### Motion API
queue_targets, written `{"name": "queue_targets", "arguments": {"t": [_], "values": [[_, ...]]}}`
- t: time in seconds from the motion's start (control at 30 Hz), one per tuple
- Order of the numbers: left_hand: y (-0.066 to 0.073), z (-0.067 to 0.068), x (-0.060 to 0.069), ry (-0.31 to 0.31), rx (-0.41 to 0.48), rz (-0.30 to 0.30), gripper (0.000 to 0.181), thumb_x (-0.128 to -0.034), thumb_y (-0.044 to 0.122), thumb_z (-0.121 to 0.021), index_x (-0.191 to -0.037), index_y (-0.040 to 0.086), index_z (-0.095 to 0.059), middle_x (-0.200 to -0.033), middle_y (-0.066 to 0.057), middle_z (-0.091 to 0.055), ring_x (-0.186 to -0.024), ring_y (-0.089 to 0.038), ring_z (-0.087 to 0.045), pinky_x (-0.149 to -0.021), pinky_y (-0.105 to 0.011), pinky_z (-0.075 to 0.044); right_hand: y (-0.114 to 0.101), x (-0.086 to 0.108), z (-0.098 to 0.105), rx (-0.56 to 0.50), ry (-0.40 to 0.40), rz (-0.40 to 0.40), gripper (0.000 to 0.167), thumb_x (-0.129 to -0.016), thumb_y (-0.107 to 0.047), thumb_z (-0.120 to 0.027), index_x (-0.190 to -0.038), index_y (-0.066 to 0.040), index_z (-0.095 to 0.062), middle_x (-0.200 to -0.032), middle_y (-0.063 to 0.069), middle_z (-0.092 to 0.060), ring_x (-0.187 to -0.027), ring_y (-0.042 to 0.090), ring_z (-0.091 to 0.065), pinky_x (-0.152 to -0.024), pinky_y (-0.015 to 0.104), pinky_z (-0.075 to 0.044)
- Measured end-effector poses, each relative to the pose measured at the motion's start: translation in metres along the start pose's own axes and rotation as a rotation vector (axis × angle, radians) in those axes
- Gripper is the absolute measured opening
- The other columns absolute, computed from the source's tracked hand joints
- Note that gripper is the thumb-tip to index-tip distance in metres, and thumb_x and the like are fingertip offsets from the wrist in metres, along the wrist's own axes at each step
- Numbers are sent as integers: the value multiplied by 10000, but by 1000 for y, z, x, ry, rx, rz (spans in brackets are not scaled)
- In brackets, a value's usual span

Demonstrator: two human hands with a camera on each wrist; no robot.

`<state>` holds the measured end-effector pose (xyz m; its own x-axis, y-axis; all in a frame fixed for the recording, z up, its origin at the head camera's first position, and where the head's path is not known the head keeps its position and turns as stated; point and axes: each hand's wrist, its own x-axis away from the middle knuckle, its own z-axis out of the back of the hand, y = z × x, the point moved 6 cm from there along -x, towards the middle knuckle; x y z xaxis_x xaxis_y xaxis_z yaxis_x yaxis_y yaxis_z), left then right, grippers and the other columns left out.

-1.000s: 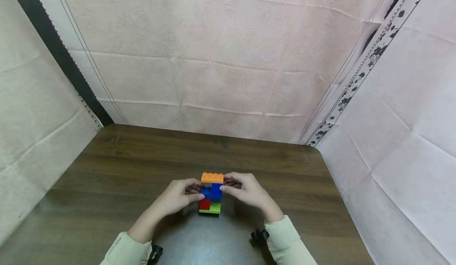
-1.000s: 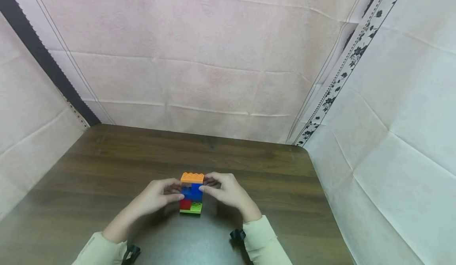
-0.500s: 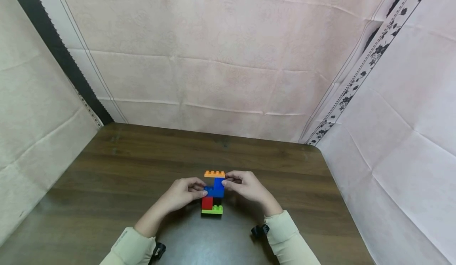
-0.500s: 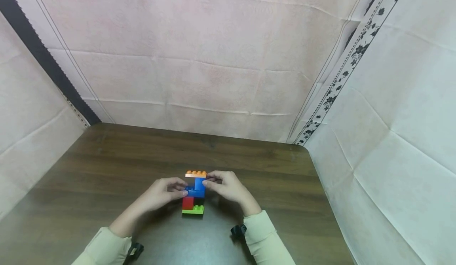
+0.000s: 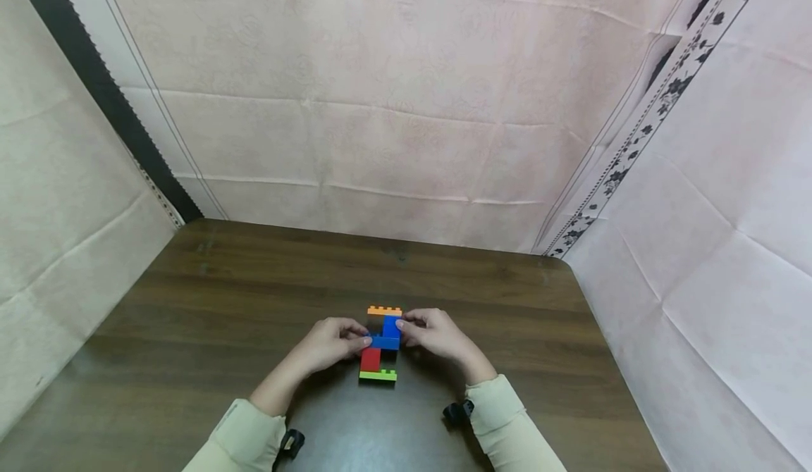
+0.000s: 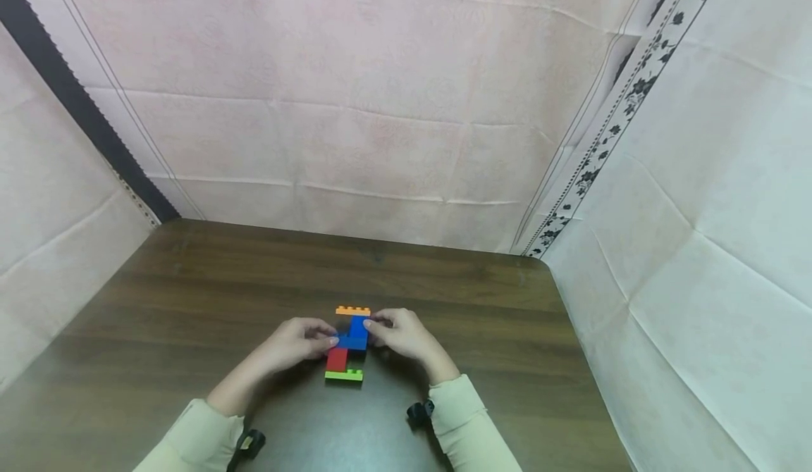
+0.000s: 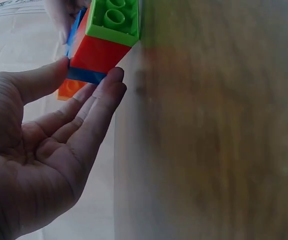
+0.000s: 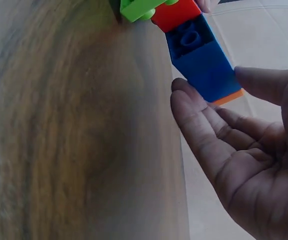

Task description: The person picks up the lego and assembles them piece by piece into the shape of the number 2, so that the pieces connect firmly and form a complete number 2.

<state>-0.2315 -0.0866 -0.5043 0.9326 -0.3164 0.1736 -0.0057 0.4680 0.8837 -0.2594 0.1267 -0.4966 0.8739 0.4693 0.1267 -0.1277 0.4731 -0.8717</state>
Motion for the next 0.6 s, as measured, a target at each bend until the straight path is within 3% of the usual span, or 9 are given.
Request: {"name": "queue_targets", "arguments": {"t": [0.33, 0.6], "values": [[-12, -6, -11, -2, 84, 51, 247, -942, 233, -730, -1081, 29, -727, -956, -70, -689, -812, -188, -686, -716, -356, -599, 14, -6, -8, 0, 5, -81, 422, -1033, -365, -577, -1197, 13, -672, -901, 74, -708, -762, 212, -722, -706, 361, -599], [-16, -7, -15, 31, 47, 74, 170, -930, 215, -744, -1025, 75, -750, -979, -58, -683, -804, -157, -669, -682, -328, -597, 9, -3, -12, 85, 44, -85, 270, -1022, -263, -613, -1101, -24, -712, -813, 40, -693, -702, 191, -696, -665, 332, -592]]}}
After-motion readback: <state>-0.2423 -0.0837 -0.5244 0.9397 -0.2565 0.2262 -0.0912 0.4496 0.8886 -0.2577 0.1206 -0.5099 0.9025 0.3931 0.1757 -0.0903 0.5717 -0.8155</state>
